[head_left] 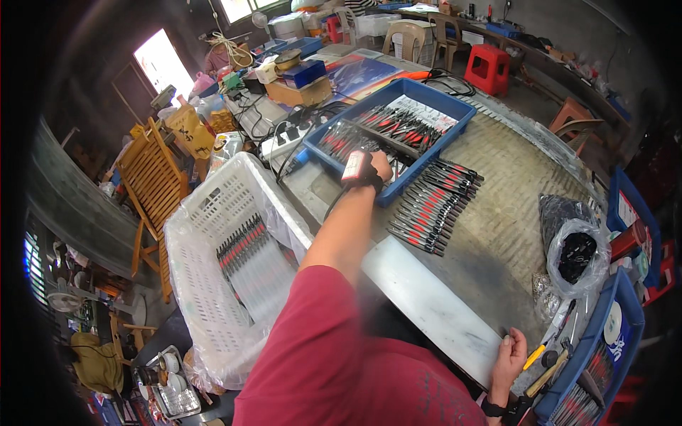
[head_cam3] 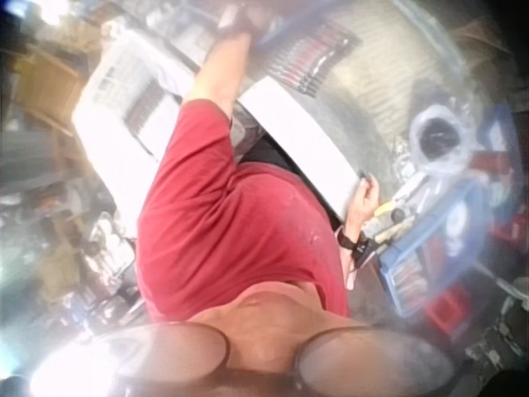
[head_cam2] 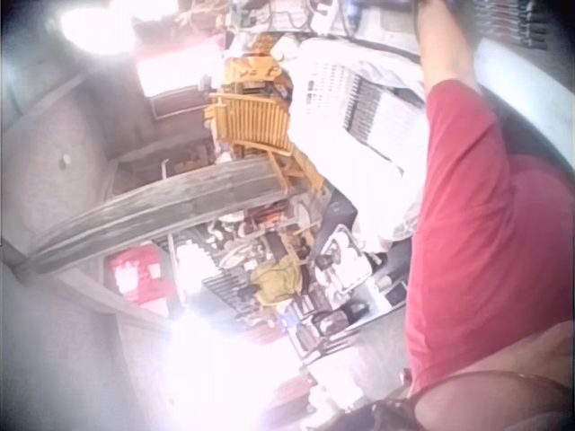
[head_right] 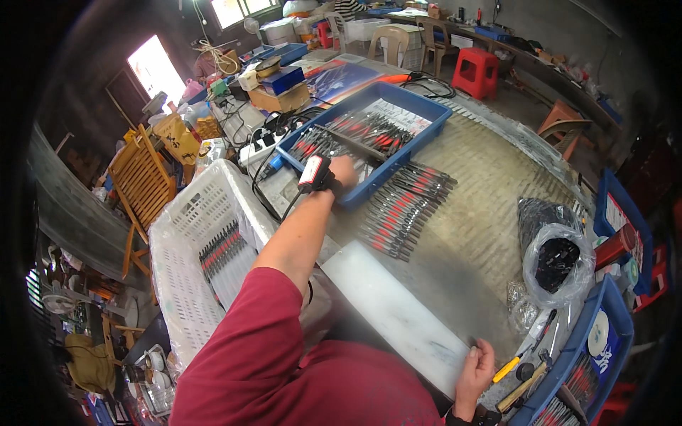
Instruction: The person assembles pliers by inserting a small black component into the metal plier head, then takes a spring from a tray and fits it between the handles. The person then places the assembled plier into a blue tray with others.
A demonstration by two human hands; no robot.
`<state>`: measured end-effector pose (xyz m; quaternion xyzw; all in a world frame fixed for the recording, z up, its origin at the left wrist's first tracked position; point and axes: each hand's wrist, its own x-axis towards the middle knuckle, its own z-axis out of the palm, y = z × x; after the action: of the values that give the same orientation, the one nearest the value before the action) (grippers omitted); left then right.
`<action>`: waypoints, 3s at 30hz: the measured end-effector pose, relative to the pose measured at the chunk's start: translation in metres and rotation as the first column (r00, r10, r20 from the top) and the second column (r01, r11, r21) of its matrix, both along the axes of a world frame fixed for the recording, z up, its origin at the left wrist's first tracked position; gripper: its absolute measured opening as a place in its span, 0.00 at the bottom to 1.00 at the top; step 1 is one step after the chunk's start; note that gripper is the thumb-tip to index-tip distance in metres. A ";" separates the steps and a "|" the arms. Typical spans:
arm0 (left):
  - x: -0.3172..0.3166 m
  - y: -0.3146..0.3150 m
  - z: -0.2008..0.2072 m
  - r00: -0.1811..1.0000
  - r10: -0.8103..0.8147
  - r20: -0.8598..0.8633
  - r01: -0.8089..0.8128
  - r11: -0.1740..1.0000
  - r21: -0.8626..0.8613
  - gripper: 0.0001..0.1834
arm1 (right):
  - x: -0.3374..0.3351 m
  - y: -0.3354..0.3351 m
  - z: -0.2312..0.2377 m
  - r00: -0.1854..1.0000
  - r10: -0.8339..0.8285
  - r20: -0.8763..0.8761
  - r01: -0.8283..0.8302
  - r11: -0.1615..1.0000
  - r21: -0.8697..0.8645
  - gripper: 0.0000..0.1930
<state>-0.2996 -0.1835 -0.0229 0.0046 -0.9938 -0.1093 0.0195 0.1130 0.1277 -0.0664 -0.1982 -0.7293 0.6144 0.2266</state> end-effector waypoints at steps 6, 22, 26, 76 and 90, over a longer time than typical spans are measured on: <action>0.007 0.001 0.015 0.994 -0.056 -0.089 0.063 0.995 0.077 0.14 | 0.000 0.000 0.003 0.999 0.014 0.029 -0.015 1.000 0.020 0.12; 0.024 -0.004 0.091 0.978 -0.205 -0.037 0.208 0.964 0.163 0.16 | 0.003 0.005 -0.006 0.999 -0.004 0.053 -0.007 0.978 0.206 0.12; 0.026 0.003 0.109 0.965 -0.235 -0.115 0.250 0.958 0.140 0.11 | 0.005 0.005 -0.001 0.991 0.031 0.128 -0.056 0.979 0.198 0.13; 0.264 0.195 0.054 0.422 -0.884 -0.203 0.239 -0.108 0.965 0.10 | 0.038 0.023 0.079 0.995 0.078 -0.059 -0.067 0.984 0.166 0.13; 0.257 0.189 0.046 0.502 -0.852 -0.152 0.133 -0.098 0.986 0.08 | 0.136 0.178 0.082 0.582 -0.511 0.633 -0.086 0.735 0.672 0.14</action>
<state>-0.0425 0.0055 0.0229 -0.3571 -0.5419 -0.6884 -0.3238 0.2490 0.3060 0.0154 -0.4494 -0.8821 0.1407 0.0131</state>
